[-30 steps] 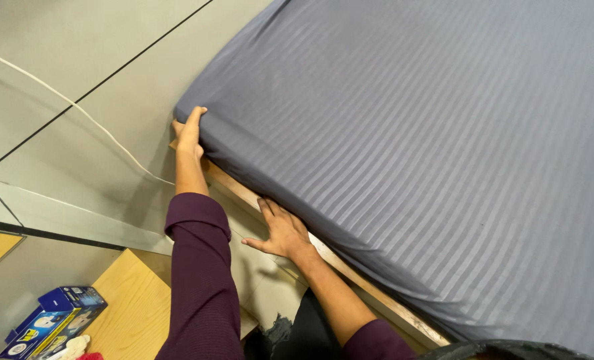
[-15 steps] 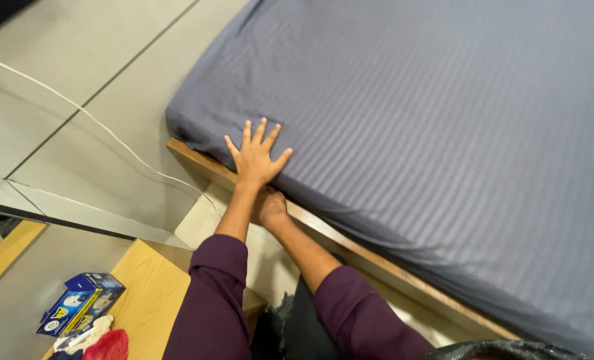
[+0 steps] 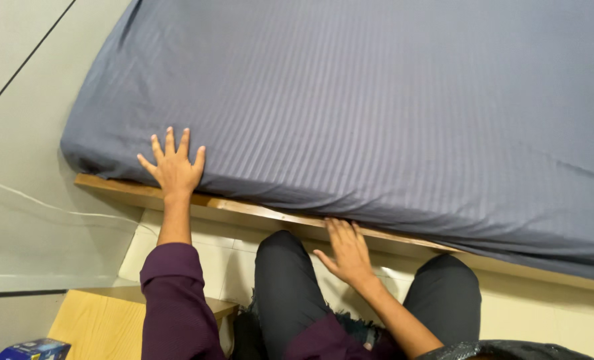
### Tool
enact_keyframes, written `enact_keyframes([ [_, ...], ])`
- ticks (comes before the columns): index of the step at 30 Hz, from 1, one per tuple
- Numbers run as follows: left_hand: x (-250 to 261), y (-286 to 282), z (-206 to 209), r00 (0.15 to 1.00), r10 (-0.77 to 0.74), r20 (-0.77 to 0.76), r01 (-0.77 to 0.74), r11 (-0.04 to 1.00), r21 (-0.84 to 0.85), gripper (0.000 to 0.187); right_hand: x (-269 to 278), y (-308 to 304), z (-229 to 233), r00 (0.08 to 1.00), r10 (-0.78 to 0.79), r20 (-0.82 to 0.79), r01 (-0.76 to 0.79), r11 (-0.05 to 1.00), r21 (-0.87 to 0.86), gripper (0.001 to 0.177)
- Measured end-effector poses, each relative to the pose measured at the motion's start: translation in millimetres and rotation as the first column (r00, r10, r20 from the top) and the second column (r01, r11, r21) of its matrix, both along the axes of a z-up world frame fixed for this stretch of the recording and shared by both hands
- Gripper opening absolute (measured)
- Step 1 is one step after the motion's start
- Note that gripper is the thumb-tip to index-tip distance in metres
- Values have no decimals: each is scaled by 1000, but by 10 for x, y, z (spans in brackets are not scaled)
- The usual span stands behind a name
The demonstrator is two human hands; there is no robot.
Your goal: The person smooths out a blue striped bedsheet over a mattress and then proceeds to tuck the edges of the sheet under the mattress on multiple sides.
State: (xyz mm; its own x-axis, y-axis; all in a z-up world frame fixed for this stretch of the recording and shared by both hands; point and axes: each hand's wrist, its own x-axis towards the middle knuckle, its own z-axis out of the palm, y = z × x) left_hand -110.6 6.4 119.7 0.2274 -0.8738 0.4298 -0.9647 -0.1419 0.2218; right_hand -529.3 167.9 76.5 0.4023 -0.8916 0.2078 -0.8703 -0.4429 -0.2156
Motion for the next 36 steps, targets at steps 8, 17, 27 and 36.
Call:
enact_keyframes([
  [8, -1429, 1053, -128, 887, -441, -138, 379, 865, -328, 19, -257, 4, 123, 1000, -1, -12, 2, 999, 46, 91],
  [17, -2067, 1244, -351, 820, -556, -135, 561, 828, 2, 36, 168, -74, 18, 975, -144, -171, 176, 965, 193, 115],
  [27, -2052, 1368, -235, 745, -666, 40, 667, 743, -46, 61, -37, -52, -19, 999, -15, 34, 13, 997, 81, 105],
  [36, -2134, 1256, -529, 757, -652, -37, 652, 751, 103, 59, 88, -247, 269, 997, -39, -69, 61, 930, 364, 118],
])
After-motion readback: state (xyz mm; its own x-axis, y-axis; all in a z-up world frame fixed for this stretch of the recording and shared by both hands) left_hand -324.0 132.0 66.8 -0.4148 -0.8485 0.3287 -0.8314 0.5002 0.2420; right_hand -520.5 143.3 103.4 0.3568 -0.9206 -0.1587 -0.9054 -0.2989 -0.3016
